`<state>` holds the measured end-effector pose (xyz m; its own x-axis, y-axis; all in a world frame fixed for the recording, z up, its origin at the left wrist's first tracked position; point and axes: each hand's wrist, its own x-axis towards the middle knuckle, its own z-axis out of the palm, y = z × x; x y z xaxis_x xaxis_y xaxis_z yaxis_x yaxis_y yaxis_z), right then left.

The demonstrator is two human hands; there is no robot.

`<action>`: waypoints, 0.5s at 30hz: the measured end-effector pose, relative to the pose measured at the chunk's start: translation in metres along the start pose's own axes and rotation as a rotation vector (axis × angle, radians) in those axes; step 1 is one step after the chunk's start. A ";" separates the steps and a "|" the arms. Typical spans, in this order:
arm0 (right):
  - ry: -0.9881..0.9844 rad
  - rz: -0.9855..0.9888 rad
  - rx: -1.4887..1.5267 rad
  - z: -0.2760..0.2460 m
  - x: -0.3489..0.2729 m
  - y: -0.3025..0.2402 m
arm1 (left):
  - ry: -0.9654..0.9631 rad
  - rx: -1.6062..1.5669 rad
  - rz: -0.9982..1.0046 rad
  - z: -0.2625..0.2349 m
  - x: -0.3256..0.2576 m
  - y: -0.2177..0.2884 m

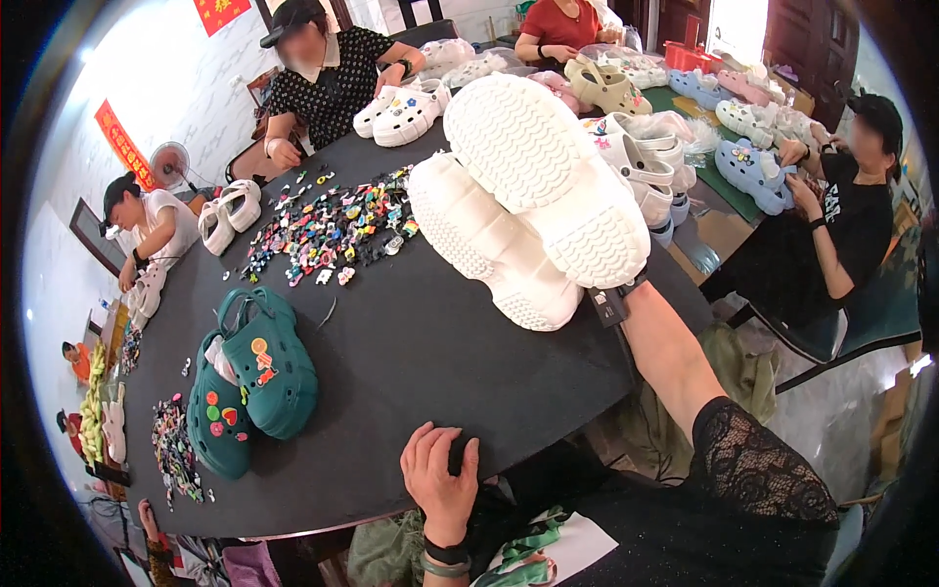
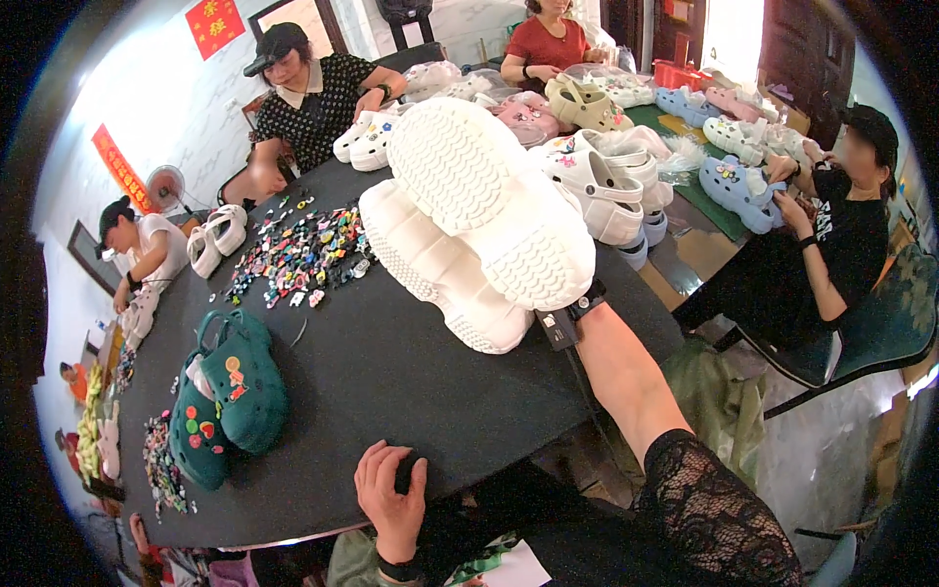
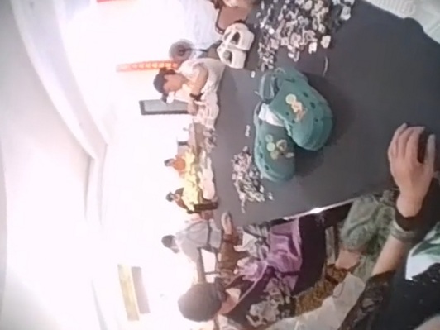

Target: Attaching decorative charms and accessories to various pairs of clogs while seated at a shared work table.

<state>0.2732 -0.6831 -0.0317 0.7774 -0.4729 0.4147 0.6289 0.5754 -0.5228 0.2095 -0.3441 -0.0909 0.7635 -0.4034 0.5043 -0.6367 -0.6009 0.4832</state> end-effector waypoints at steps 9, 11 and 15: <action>-0.067 0.075 -0.282 -0.008 -0.001 -0.029 | 0.014 0.004 -0.019 -0.007 0.001 -0.001; -0.085 0.101 -0.357 -0.011 0.001 -0.036 | 0.020 -0.005 -0.016 -0.006 0.001 -0.003; -0.112 0.130 -0.473 -0.013 0.005 -0.044 | 0.015 -0.001 -0.028 -0.006 0.001 -0.004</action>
<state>0.2493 -0.7193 -0.0161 0.8613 -0.3278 0.3882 0.4747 0.2472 -0.8447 0.2119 -0.3381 -0.0882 0.7792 -0.3765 0.5011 -0.6154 -0.6112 0.4977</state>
